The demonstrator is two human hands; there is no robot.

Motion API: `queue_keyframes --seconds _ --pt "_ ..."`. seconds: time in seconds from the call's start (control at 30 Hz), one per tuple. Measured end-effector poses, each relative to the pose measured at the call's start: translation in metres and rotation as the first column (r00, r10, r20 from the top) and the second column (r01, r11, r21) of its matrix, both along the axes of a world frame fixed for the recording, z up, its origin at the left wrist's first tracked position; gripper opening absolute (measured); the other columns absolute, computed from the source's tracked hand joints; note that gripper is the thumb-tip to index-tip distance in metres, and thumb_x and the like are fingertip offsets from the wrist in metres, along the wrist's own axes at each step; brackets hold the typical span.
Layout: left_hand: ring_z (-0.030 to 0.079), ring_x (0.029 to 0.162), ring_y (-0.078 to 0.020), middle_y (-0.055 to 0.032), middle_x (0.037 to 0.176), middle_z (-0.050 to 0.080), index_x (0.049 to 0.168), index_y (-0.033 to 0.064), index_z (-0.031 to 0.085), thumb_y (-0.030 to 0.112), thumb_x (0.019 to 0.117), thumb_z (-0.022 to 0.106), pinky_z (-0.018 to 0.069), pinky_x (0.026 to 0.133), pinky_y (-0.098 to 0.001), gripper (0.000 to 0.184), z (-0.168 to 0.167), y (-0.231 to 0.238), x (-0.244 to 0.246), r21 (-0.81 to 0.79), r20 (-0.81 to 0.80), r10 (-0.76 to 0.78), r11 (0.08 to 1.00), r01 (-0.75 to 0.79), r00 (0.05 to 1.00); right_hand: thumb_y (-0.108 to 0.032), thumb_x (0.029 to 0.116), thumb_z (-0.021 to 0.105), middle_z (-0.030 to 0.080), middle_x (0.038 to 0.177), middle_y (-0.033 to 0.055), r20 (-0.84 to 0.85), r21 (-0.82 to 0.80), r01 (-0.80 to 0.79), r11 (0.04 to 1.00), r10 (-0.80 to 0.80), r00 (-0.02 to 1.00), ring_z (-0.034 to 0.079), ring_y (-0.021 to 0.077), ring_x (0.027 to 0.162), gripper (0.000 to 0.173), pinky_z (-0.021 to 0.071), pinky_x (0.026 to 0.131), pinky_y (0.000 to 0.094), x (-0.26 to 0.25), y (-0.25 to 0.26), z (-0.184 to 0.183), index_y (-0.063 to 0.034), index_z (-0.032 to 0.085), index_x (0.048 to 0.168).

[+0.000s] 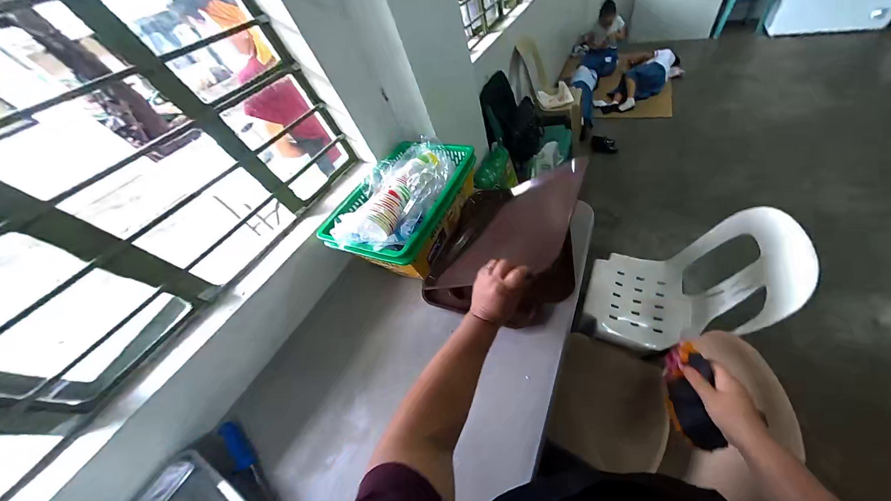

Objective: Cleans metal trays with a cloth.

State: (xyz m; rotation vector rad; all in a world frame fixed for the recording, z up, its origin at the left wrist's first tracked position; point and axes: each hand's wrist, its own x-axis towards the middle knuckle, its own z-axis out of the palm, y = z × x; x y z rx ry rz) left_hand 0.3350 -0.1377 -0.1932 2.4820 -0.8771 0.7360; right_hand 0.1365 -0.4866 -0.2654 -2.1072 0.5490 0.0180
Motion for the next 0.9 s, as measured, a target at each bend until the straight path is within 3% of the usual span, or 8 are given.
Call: queue_keyframes --seconds 0.13,0.23,0.3,0.5,0.63,0.7,0.77,0.9 --pt "0.058 0.127 -0.0393 -0.0171 0.133 0.065 0.137 0.0216 0.067 0.013 0.1038 0.051 0.0423 0.106 -0.0592 0.038 -0.079 -0.006 0.032 0.349 -0.502 0.177 0.937 0.012 0.847 -0.024 0.1038 0.060 0.063 0.123 0.0343 -0.048 -0.003 0.005 1.000 -0.006 0.999 0.062 0.0439 0.118 0.046 0.0459 0.104 0.0607 -0.018 -0.013 -0.006 0.0116 0.056 0.133" --pt "0.028 0.152 -0.0407 -0.0129 0.162 0.040 0.154 0.0248 0.048 0.025 0.0999 0.062 0.0179 0.122 -0.0653 0.056 -0.108 -0.006 0.043 0.379 -0.700 0.310 0.925 -0.033 0.644 -0.025 0.1059 0.054 0.060 0.131 0.0335 -0.091 0.025 0.005 1.000 -0.003 0.996 0.060 0.0387 0.124 0.049 0.0452 0.108 0.0536 -0.014 -0.022 -0.012 0.0112 0.051 0.139" --pt "0.013 0.157 -0.0420 -0.0134 0.169 0.024 0.161 0.0257 0.035 0.040 0.0932 0.072 0.0059 0.123 -0.0681 0.078 -0.112 -0.004 0.040 0.306 -0.748 0.259 0.952 -0.029 0.611 -0.026 0.1069 0.052 0.058 0.134 0.0328 -0.103 0.033 -0.006 0.999 0.010 0.995 0.059 0.0360 0.126 0.051 0.0446 0.110 0.0501 0.002 -0.023 -0.016 0.0109 0.048 0.141" --pt "0.024 0.153 -0.0444 -0.0232 0.164 0.031 0.156 0.0115 0.044 0.032 0.0917 0.075 0.0190 0.125 -0.0575 0.074 -0.088 0.045 -0.044 -0.032 -0.636 0.054 0.995 -0.097 0.769 -0.027 0.1057 0.053 0.040 0.157 0.0297 0.037 0.023 -0.217 0.976 0.216 0.976 0.039 0.0386 0.147 0.059 0.0321 0.120 0.0547 0.151 0.005 -0.035 0.0019 0.038 0.155" --pt "0.017 0.156 -0.0438 -0.0197 0.168 0.023 0.159 0.0188 0.039 0.029 0.0927 0.075 0.0136 0.124 -0.0611 0.076 -0.078 0.118 -0.139 0.105 -0.749 0.279 0.945 -0.308 0.601 -0.043 0.1017 0.061 0.027 0.165 0.0272 -0.055 0.029 -0.308 0.951 0.309 0.949 0.030 0.0376 0.153 0.085 0.0279 0.123 0.0555 0.247 0.079 -0.034 -0.0019 0.019 0.163" --pt "0.018 0.156 -0.0411 -0.0174 0.168 0.024 0.159 0.0189 0.039 0.029 0.0931 0.074 0.0141 0.125 -0.0599 0.076 -0.078 0.161 -0.193 0.139 -0.769 0.446 0.816 -0.561 0.457 -0.047 0.0984 0.065 0.025 0.165 0.0281 -0.119 -0.024 -0.346 0.938 0.341 0.932 0.029 0.0359 0.153 0.097 0.0267 0.124 0.0521 0.275 0.118 -0.042 0.0015 0.012 0.163" --pt "0.024 0.154 -0.0386 -0.0179 0.165 0.032 0.157 0.0141 0.043 0.030 0.0952 0.071 0.0179 0.125 -0.0567 0.070 -0.083 0.203 -0.250 0.128 -0.736 0.606 0.563 -0.817 0.303 -0.039 0.0973 0.068 0.039 0.158 0.0281 -0.133 -0.060 -0.328 0.943 0.318 0.939 0.039 0.0328 0.148 0.088 0.0327 0.122 0.0468 0.290 0.146 -0.058 0.0071 0.024 0.158" --pt "0.038 0.146 -0.0430 -0.0287 0.153 0.044 0.150 -0.0042 0.044 0.030 0.0955 0.070 0.0263 0.123 -0.0558 0.069 -0.100 0.267 -0.365 -0.084 -0.607 0.787 -0.203 -0.976 -0.111 -0.029 0.1001 0.063 0.044 0.155 0.0237 -0.216 -0.010 -0.377 0.926 0.366 0.905 0.045 0.0267 0.144 0.075 0.0381 0.118 0.0415 0.270 0.190 -0.064 0.0053 0.028 0.156"
